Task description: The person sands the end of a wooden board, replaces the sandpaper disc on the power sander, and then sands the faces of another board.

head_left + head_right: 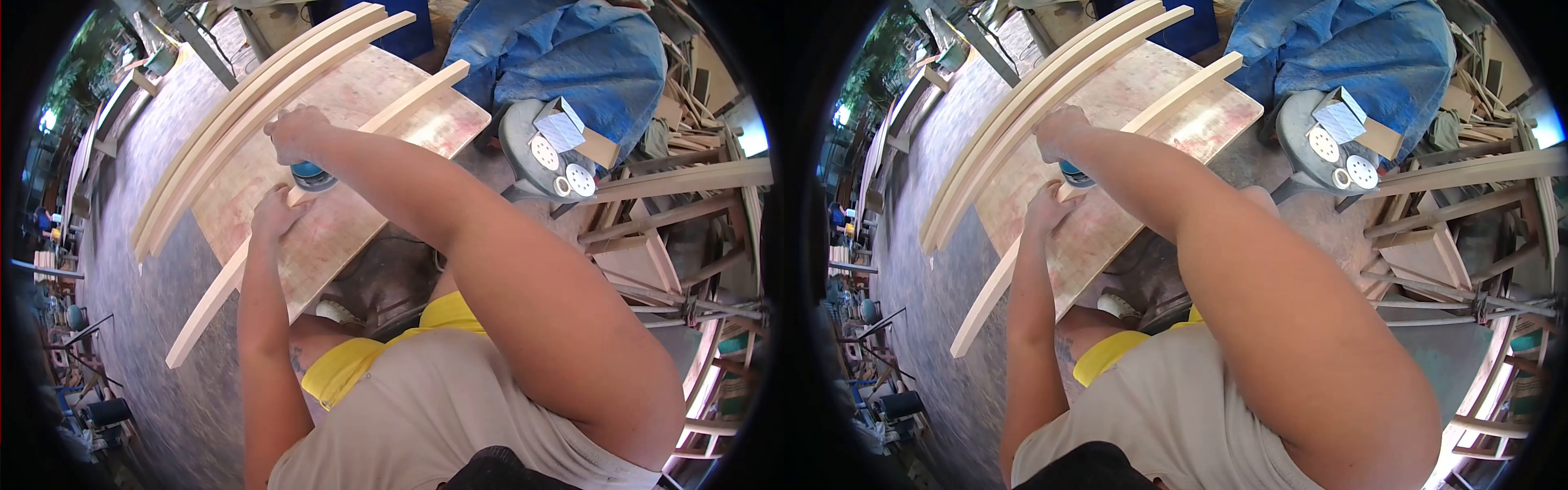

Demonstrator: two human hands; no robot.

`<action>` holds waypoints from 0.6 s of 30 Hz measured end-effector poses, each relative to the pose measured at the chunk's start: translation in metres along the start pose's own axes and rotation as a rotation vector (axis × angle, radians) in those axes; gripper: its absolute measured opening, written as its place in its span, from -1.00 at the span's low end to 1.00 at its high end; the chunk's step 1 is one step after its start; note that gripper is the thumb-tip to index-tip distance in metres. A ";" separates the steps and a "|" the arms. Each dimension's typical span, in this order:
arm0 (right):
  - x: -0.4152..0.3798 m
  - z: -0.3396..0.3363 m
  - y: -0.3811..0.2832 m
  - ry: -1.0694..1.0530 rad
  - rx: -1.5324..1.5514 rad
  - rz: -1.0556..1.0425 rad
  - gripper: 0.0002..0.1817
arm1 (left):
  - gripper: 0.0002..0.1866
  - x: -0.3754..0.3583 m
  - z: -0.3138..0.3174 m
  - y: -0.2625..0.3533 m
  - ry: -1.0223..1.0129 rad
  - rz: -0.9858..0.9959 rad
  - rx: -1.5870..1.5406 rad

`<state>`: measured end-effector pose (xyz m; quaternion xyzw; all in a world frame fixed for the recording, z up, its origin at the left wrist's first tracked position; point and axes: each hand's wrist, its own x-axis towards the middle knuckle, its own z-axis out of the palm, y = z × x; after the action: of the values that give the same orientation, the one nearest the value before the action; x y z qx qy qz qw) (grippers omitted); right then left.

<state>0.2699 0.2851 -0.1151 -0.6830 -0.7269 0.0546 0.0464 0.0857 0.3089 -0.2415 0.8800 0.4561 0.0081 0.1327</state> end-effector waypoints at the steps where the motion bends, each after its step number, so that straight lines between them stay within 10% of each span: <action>1: 0.000 -0.001 0.001 0.004 0.004 0.000 -0.43 | -0.17 0.001 0.000 0.000 -0.024 -0.011 -0.002; 18: -0.018 -0.031 0.167 0.051 -0.072 0.349 -0.41 | -0.24 -0.001 0.000 -0.001 -0.015 -0.028 -0.061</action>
<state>0.4402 0.2781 -0.1081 -0.8013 -0.5972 0.0186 0.0301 0.0846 0.3086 -0.2418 0.8691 0.4668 0.0137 0.1630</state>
